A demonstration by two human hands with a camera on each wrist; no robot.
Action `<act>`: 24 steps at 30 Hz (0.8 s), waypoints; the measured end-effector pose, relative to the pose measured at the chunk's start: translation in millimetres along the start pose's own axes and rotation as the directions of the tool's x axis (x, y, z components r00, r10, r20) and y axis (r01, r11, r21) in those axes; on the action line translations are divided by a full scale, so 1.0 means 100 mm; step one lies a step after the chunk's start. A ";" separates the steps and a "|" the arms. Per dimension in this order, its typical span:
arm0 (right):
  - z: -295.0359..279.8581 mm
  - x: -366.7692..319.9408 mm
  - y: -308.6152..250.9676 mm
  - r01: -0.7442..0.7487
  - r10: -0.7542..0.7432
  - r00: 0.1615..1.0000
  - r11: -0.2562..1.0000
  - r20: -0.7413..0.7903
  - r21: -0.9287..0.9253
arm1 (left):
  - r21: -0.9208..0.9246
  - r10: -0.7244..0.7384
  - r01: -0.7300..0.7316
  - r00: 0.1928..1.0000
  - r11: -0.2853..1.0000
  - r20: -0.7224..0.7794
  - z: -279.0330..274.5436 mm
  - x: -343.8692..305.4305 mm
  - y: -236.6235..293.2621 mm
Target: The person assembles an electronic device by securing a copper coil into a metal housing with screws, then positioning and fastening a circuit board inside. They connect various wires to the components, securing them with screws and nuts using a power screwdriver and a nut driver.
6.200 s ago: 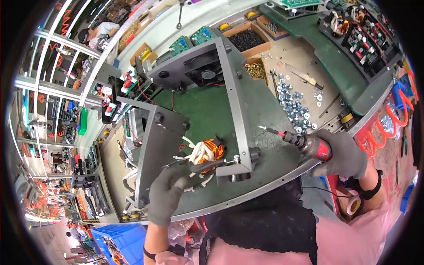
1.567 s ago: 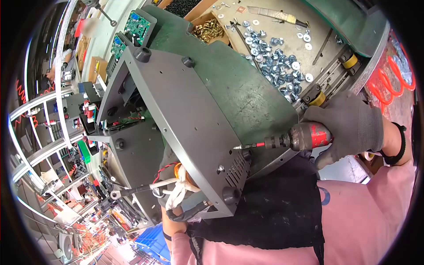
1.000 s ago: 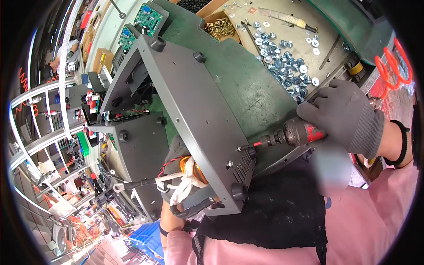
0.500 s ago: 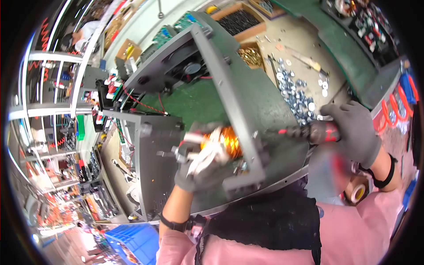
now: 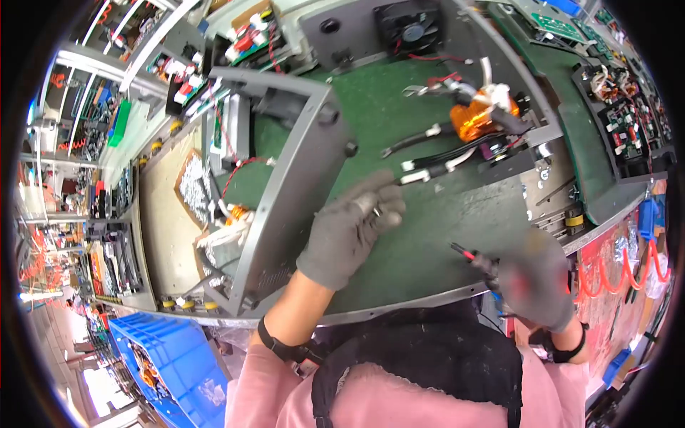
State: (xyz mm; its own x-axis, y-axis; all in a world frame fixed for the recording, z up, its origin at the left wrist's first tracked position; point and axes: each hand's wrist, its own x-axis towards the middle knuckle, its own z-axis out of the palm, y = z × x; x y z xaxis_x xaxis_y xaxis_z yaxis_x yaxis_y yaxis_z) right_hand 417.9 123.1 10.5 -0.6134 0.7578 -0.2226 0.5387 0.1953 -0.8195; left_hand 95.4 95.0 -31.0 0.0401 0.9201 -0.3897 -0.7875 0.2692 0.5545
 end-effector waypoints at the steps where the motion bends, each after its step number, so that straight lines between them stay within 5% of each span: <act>1: 0.14 0.10 -0.05 0.001 -0.001 1.000 1.000 0.020 0.001 | 0.076 -0.003 0.006 1.000 0.997 -0.029 -0.07 -0.12 -0.04; 5: 0.58 0.43 -0.28 0.026 -0.022 0.995 0.999 0.098 -0.036 | 0.036 0.013 -0.014 1.000 0.999 0.021 -0.44 -0.44 -0.09; 7: 0.72 0.50 -0.30 0.066 -0.061 0.993 0.997 0.101 -0.044 | 0.217 -0.002 0.023 0.995 0.976 -0.097 -0.46 -0.55 -0.14; 11: 0.75 0.51 -0.27 0.142 -0.119 0.986 0.963 0.114 -0.227 | 0.021 0.017 -0.018 0.999 1.000 0.042 -0.61 -0.55 -0.27; 13: 0.72 0.50 -0.25 0.159 -0.134 0.984 0.953 0.114 -0.258 | 0.291 0.117 -0.099 0.992 0.952 -0.045 -0.45 -0.54 -0.26; 19: 0.61 0.47 -0.16 0.138 -0.114 0.989 0.943 0.095 -0.302 | 0.304 -0.073 0.084 0.996 0.949 -0.046 -0.33 -0.40 -0.22; 24: 0.44 0.43 -0.07 0.115 -0.102 0.993 0.955 0.065 -0.272 | 0.401 -0.092 0.070 0.995 0.914 0.037 -0.12 -0.29 -0.24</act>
State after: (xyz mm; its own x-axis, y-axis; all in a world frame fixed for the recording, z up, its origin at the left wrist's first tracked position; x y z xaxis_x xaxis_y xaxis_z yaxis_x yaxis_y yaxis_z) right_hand 362.8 126.8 -16.5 -0.7010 0.6921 -0.1720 0.6011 0.4437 -0.6647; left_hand 105.8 58.5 -41.7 0.1352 0.9010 -0.4122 -0.4703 0.4245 0.7737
